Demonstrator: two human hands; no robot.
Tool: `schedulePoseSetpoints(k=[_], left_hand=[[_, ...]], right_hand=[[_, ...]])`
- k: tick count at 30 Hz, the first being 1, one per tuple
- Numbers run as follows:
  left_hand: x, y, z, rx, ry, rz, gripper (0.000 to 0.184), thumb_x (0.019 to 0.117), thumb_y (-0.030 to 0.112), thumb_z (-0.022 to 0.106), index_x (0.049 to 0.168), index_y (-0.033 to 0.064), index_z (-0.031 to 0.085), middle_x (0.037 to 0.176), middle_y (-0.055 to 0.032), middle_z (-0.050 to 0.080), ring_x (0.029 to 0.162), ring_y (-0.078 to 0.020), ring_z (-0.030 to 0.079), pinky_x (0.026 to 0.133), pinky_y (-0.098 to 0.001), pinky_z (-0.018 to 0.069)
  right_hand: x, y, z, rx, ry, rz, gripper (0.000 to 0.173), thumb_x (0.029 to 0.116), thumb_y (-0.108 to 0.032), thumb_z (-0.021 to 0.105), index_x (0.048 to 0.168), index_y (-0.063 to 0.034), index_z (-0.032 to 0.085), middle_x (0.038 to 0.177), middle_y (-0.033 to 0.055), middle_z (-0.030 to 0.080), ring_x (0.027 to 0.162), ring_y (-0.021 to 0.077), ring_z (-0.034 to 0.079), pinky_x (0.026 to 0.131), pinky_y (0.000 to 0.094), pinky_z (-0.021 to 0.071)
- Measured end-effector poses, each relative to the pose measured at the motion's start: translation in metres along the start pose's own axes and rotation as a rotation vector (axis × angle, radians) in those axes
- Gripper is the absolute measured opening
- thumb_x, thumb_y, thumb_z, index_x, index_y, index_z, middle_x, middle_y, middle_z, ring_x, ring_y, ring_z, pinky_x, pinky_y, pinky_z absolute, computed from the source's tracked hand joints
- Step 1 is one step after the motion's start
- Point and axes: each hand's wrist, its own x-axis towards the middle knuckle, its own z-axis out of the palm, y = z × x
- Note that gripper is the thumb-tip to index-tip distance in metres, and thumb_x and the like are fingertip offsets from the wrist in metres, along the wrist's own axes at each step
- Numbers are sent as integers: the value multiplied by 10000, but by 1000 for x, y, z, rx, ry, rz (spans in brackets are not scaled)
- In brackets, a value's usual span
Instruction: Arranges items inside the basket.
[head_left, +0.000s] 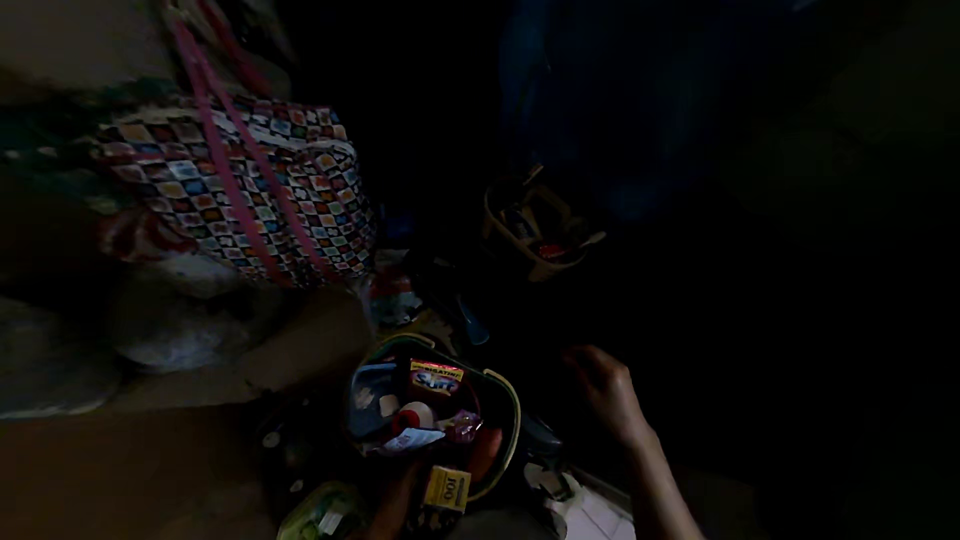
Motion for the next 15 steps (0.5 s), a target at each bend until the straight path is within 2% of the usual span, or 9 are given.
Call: schedulePoseSetpoints(k=[1, 3, 4, 6, 8, 10, 12, 13, 15], left_hand=[[-14, 26, 7, 14, -37, -125, 328, 1103, 89, 386, 1372, -54, 506, 1245, -138, 623, 1066, -126, 600, 997, -269, 457], [23, -31, 4, 23, 22, 316, 314, 1056, 67, 460, 1229, -176, 559, 1087, -224, 674, 912, -142, 647, 813, -248, 528], [37, -45, 1, -35, 72, 319, 296, 1047, 71, 495, 1210, -163, 574, 1051, -203, 665, 874, -134, 614, 787, -265, 513], [33, -33, -2, -94, 147, 47, 238, 1054, 91, 524, 1211, -71, 601, 1022, -104, 641, 854, -93, 566, 825, -275, 490], [23, -45, 6, -194, 277, 116, 219, 1033, 82, 524, 1162, -85, 582, 919, -84, 612, 771, -71, 576, 732, -256, 515], [0, -34, 13, -261, 292, 154, 267, 1044, 53, 484, 1249, -115, 521, 992, -116, 603, 834, -71, 579, 776, -247, 511], [-29, -5, 19, -307, 269, 136, 246, 1060, -9, 420, 1242, -140, 522, 1021, -133, 624, 866, -56, 597, 815, -215, 513], [-36, 0, 22, -343, 284, 139, 236, 1052, -30, 417, 1214, -148, 541, 999, -125, 635, 852, -48, 601, 808, -201, 512], [-41, -3, 26, -351, 377, 106, 197, 1036, 8, 461, 1149, -66, 605, 909, -31, 649, 749, -3, 597, 697, -168, 511]], right_hand=[[25, -1, -3, 9, -1, -7, 229, 1003, -89, 571, 1076, 76, 711, 1018, 192, 731, 926, 229, 720, 863, 348, 584], [74, -1, -6, 24, -34, 7, 238, 1017, -89, 562, 1105, 87, 696, 1041, 211, 723, 949, 256, 713, 881, 380, 576], [98, -2, -6, 28, -77, 29, 244, 1029, -80, 558, 1151, 93, 679, 1096, 232, 708, 1003, 297, 705, 922, 421, 566], [144, 1, -3, 13, -152, 51, 277, 1046, -75, 544, 1251, 89, 632, 1222, 264, 666, 1123, 365, 669, 1009, 490, 529], [182, 7, 5, -2, -153, 45, 269, 1043, -74, 551, 1237, 91, 637, 1213, 275, 660, 1127, 385, 662, 1011, 511, 522], [210, 11, 10, -31, -177, 75, 280, 1038, -64, 550, 1246, 113, 615, 1241, 305, 633, 1161, 415, 640, 1026, 531, 509], [230, 15, 15, -94, -206, 140, 336, 1047, -85, 538, 1324, 101, 581, 1328, 319, 591, 1247, 447, 593, 1071, 553, 472], [237, 18, 19, -117, -216, 168, 364, 1044, -100, 550, 1356, 86, 567, 1348, 323, 579, 1271, 463, 573, 1080, 573, 459], [247, 26, 26, -161, -230, 204, 420, 1040, -188, 590, 1399, 27, 555, 1349, 315, 584, 1266, 477, 571, 1057, 611, 460]])
